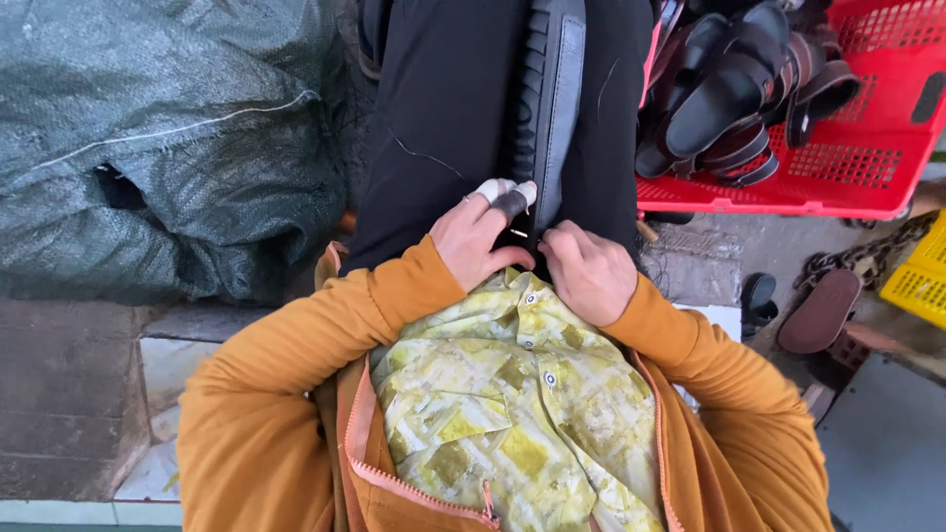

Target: Hand-sewing a rubber sole onto a sandal using a sewing awl and thread.

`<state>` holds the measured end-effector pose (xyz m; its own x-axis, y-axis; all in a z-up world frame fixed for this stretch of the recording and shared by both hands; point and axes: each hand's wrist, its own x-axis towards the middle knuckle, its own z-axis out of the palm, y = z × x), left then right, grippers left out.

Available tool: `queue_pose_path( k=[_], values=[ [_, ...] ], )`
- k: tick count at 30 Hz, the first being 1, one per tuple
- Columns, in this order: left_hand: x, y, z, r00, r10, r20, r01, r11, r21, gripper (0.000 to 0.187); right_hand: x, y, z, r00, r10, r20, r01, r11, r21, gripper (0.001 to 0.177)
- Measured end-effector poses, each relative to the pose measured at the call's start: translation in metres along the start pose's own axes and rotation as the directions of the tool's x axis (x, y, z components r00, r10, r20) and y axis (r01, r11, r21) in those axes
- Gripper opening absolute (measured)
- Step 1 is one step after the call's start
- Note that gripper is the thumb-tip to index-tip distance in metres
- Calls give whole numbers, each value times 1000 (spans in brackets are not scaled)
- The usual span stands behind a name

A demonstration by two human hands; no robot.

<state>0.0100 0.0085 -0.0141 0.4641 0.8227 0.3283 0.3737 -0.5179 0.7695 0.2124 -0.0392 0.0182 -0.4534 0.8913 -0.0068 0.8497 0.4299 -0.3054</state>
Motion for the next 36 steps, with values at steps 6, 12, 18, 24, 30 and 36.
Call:
queue_pose_path(
  k=[6,12,18,24,30,36],
  values=[
    [-3,14,-19,999,21,30,-24,993,115,46,8,-8,-32,1000,3,1,-3,992,129,17],
    [-4,32,-39,789,-405,463,568,191,-801,21,3,-4,-17,992,48,-114,-17,965,262,28],
    [-11,0,-6,712,-526,465,682,362,-635,40,9,-3,-26,969,-35,-245,95,967,235,27],
    [-1,33,-4,966,-253,59,260,952,-163,19,0,7,-81,991,-105,77,115,984,-138,38],
    [-9,44,-12,987,-41,-155,54,995,86,22,5,14,-67,990,-125,71,138,963,-232,47],
    [2,36,-12,998,14,-66,-2,984,176,40,-2,16,-89,994,-63,90,80,977,-199,44]
  ],
)
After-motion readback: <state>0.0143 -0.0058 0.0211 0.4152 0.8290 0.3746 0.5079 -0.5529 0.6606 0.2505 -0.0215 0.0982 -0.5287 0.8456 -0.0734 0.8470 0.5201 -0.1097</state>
